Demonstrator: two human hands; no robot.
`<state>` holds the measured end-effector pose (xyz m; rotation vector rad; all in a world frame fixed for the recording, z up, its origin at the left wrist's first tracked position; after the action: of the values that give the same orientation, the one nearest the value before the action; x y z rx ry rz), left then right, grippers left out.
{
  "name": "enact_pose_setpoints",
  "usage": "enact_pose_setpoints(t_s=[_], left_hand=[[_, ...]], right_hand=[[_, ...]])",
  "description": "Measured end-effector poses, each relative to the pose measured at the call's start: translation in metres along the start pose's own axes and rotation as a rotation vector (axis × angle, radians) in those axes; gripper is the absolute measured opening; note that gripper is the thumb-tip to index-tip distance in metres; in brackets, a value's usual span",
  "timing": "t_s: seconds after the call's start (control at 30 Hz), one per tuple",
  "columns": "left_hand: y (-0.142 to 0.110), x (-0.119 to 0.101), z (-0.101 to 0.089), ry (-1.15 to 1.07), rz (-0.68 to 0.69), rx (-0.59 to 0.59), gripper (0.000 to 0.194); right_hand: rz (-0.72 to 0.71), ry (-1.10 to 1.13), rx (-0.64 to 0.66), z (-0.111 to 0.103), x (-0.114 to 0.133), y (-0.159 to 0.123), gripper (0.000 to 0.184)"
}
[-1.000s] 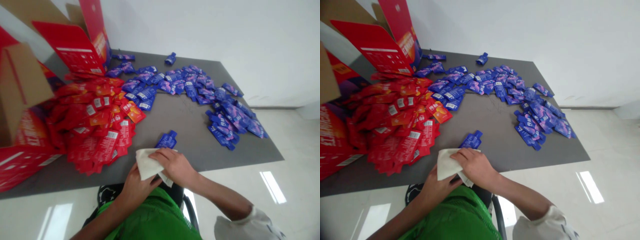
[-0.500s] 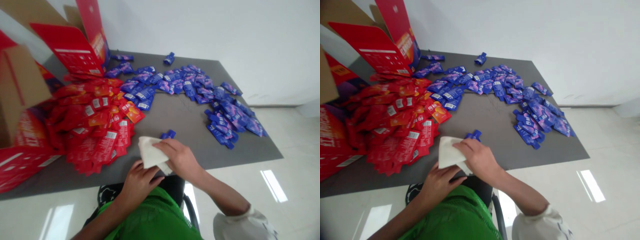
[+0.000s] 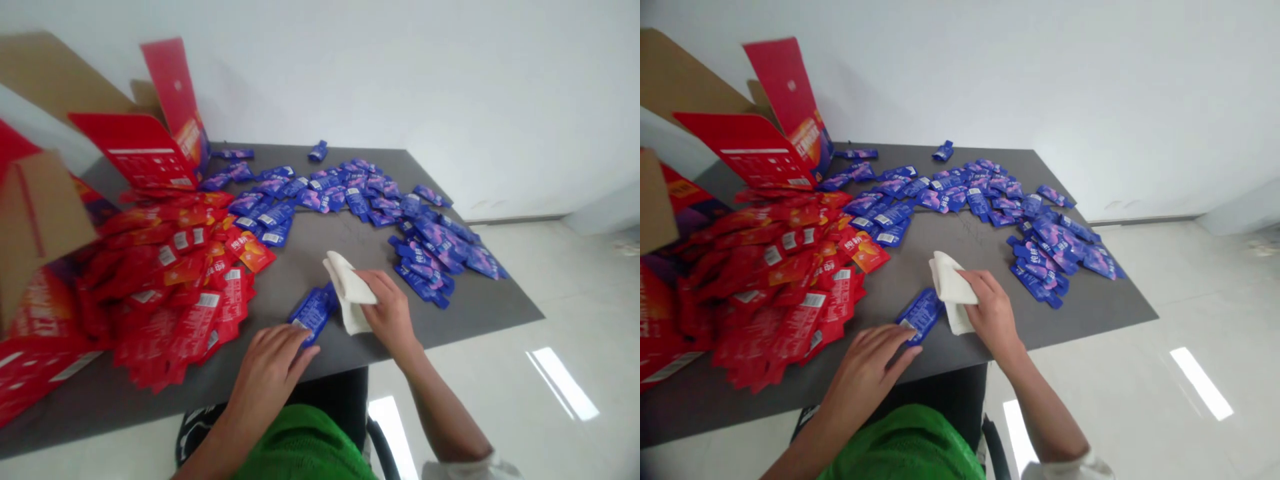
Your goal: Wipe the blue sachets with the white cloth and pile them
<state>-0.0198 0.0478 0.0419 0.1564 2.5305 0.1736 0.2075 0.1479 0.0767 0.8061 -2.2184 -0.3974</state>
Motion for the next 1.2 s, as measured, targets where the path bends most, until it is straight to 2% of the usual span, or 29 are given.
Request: enact_pose_setpoints(t_s=[0.13,0.23,0.3,0.4,0.5,0.57,0.63,0.7,0.8,0.9,1.0,1.1,1.2], left_hand=[[0.023,-0.002,0.015,0.145,-0.090,-0.083,0.055],[0.037,-0.003,0.024,0.240,-0.122,-0.044,0.064],[0.046,-0.004,0.025,0.276,-0.158,0.029,0.063],[0.058,-0.004,0.023,0.207,-0.201,0.214,0.057],[0.073,-0.007,0.023,0.099,-0.250,0.394,0.033],[0.087,-0.012,0.025,0.053,-0.271,0.429,0.016],[0.106,-0.021,0.030,-0.022,-0.273,0.402,0.013],[0.129,-0.033,0.042,-0.160,-0.297,0.367,0.019],[0.168,-0.057,0.072,-0.363,-0.348,0.382,0.031],[0.199,-0.082,0.107,-0.393,-0.344,0.391,0.047],[0.209,-0.100,0.129,-0.366,-0.319,0.372,0.061],[0.197,-0.108,0.127,-0.324,-0.222,0.321,0.056],[0.181,-0.100,0.104,-0.247,-0.067,0.220,0.037]], right_hand=[[0.000,0.122,-0.129,-0.006,0.012,-0.038,0.032],[0.024,0.161,-0.189,-0.009,0.010,-0.060,0.028],[0.054,0.183,-0.221,-0.011,0.007,-0.070,0.028],[0.098,0.262,-0.249,-0.014,0.001,-0.080,0.024],[0.115,0.390,-0.234,-0.018,-0.002,-0.084,0.013],[0.125,0.471,-0.202,-0.022,-0.005,-0.085,0.010],[0.136,0.538,-0.166,-0.025,-0.007,-0.085,0.017],[0.133,0.595,-0.132,-0.027,-0.009,-0.086,0.026],[0.095,0.674,-0.086,-0.027,-0.009,-0.087,0.040],[0.079,0.709,-0.058,-0.026,-0.009,-0.089,0.045],[0.090,0.726,-0.039,-0.025,-0.010,-0.092,0.043],[0.085,0.751,-0.032,-0.026,-0.011,-0.093,0.040],[0.066,0.765,-0.022,-0.026,-0.011,-0.092,0.040]])
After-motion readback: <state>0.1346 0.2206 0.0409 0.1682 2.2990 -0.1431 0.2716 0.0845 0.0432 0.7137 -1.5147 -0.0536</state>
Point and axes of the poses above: each hand's wrist, its own y-axis towards the middle knuckle, its own z-axis out of the palm, x = y × z, the point moved 3 cm from there along y, towards the middle knuckle, and after that the axes turned 14 degrees about -z, right-handed, at the moved point
